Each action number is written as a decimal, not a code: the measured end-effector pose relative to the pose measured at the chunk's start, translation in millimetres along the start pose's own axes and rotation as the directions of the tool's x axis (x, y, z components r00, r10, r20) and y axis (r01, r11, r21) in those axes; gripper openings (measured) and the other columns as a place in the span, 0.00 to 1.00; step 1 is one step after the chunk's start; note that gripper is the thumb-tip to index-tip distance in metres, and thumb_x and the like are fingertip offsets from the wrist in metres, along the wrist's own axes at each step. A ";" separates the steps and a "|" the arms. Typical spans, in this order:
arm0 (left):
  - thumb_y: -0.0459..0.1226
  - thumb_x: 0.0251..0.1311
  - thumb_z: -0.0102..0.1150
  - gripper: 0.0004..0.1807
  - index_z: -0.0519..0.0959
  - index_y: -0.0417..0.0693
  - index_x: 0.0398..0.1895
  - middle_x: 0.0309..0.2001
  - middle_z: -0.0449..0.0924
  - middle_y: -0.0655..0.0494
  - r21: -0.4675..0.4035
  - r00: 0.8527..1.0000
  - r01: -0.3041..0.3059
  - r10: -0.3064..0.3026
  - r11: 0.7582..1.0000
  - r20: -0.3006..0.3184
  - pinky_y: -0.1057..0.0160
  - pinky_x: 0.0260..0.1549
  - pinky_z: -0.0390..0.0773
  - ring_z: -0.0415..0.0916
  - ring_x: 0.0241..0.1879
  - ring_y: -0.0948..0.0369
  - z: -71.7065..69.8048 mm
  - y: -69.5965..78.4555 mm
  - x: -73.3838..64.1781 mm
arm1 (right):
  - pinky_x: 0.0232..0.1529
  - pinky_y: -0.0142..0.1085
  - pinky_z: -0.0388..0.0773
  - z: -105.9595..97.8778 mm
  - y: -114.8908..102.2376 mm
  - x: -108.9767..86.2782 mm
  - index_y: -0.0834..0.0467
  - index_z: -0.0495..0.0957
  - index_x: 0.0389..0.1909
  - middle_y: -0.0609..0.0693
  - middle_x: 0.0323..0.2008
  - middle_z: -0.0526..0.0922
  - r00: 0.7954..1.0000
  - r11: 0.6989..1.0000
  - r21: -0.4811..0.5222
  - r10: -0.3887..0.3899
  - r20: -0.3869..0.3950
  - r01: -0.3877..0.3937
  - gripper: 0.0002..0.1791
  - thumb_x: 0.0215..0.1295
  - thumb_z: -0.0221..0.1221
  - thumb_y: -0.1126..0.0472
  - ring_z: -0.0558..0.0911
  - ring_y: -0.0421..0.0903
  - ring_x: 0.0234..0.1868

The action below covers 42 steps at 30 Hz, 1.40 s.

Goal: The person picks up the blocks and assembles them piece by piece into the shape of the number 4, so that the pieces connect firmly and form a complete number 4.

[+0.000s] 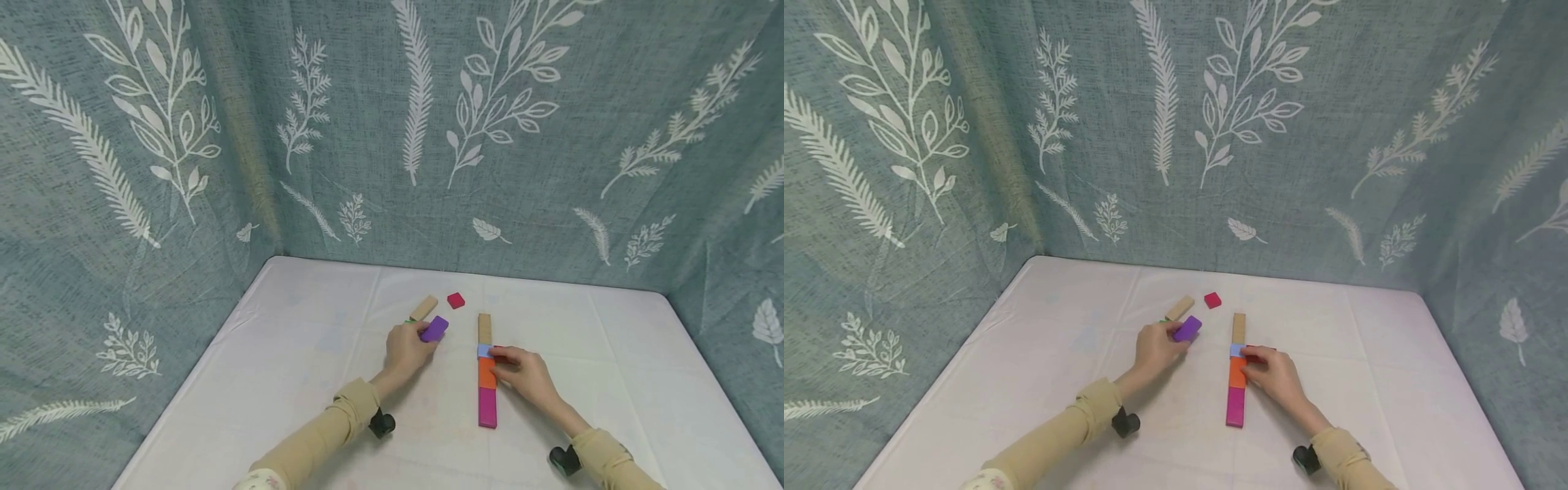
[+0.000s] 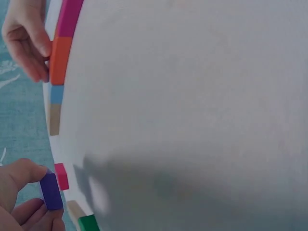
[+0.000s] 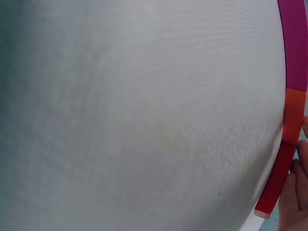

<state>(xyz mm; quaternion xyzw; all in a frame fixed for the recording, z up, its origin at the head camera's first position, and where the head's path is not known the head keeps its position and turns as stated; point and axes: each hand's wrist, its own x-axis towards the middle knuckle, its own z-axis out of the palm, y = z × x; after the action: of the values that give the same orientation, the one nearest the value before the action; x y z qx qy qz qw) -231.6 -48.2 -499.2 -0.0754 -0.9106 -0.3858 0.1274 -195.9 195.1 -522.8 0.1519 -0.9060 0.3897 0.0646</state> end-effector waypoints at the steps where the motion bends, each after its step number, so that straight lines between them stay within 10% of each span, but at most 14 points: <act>1: 0.33 0.43 0.71 0.18 0.84 0.39 0.41 0.34 0.87 0.46 -0.008 1.000 -0.002 0.002 1.000 0.002 0.60 0.34 0.81 0.84 0.33 0.56 -1.7 0.1 1.3 | 0.47 0.43 0.81 -0.1 0.1 0.1 0.63 0.81 0.47 0.55 0.44 0.85 1.000 1.000 0.001 0.000 0.001 0.000 0.19 0.52 0.67 0.69 0.84 0.52 0.45; 17: 0.33 0.47 0.70 0.20 0.83 0.40 0.47 0.43 0.86 0.47 -0.078 0.978 -0.034 0.049 0.996 0.205 0.60 0.42 0.81 0.83 0.41 0.56 -31.5 1.2 24.6 | 0.47 0.42 0.81 -0.4 1.4 1.6 0.63 0.81 0.47 0.55 0.44 0.86 1.000 1.000 0.009 -0.006 0.002 0.006 0.19 0.52 0.67 0.68 0.84 0.51 0.45; 42: 0.33 0.50 0.69 0.19 0.83 0.44 0.49 0.49 0.79 0.47 -0.085 0.836 -0.303 0.307 0.949 0.454 0.64 0.50 0.78 0.77 0.52 0.54 -15.9 9.0 36.3 | 0.49 0.44 0.80 -0.6 0.5 2.0 0.63 0.81 0.48 0.56 0.44 0.85 1.000 1.000 0.005 0.023 0.017 -0.023 0.19 0.53 0.67 0.68 0.84 0.52 0.46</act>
<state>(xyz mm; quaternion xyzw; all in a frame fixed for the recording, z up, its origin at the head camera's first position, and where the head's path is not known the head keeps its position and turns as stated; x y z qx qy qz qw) -261.4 -52.1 -471.9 -0.3095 -0.8890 -0.3359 -0.0334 -198.0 195.4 -522.3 0.1450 -0.9073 0.3913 0.0519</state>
